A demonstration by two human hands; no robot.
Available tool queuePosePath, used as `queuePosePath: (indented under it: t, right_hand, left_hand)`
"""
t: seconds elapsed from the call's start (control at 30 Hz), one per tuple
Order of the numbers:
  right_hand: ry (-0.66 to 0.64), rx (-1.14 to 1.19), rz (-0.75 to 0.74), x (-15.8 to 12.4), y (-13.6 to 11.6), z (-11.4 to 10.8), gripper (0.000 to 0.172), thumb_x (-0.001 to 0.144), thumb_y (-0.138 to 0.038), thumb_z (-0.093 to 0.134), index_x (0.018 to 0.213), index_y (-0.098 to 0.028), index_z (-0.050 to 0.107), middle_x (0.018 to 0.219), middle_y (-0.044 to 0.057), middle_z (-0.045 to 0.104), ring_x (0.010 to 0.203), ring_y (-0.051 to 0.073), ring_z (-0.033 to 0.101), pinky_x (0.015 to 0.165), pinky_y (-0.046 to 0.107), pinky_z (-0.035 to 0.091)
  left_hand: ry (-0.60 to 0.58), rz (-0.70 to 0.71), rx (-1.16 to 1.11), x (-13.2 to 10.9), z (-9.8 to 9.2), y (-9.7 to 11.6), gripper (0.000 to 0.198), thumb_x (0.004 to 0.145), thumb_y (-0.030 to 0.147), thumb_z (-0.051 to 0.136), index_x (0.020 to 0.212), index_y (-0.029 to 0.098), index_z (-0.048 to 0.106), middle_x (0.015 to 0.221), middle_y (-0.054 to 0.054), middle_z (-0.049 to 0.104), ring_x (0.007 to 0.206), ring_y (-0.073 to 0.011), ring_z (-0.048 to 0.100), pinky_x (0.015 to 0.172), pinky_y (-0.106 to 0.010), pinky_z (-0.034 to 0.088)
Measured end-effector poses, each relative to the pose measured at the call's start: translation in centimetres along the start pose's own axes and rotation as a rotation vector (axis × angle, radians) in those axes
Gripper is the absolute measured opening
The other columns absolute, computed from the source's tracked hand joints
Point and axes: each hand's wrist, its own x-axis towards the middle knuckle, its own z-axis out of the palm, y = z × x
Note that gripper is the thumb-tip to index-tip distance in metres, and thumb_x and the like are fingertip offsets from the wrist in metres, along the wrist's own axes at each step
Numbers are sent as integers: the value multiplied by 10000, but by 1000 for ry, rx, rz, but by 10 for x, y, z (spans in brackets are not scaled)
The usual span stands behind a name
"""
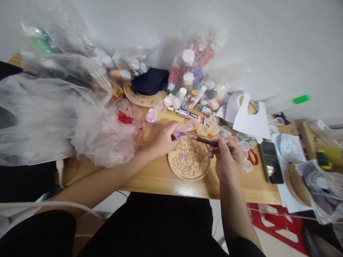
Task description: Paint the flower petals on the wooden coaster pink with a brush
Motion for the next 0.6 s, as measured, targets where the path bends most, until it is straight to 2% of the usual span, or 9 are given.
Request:
queuePosePath:
  t: [0.2,0.33,0.6]
  right_hand:
    - [71,102,55,-3,0,0,364,747,-520,868,691,-203,697,504,-59,570,392,86,485,387,224,404]
    - [99,106,65,-6,-3,-3,366,725,-522,880,683,-201,708,506,-44,599,409,84,507,382,198,363]
    - [126,79,34,-31,-8,-33,283,756,-394,873,670,-192,692,592,-29,654,442,87,553,379,191,392]
  left_hand:
    - [19,17,-17,-1,1,-4,364,769,-6,682,1109,121,654,1072,-96,747,1003,-208,726,877,-346,617]
    - [5,-6,3,-1,1,-3,374,771,-7,680,1118,131,657,1077,-85,748,1009,-201,728,879,-331,616]
    - [22,41,42,1,2,-3,324,791,6,670,1095,117,664,1054,-68,749,975,-182,723,864,-303,605]
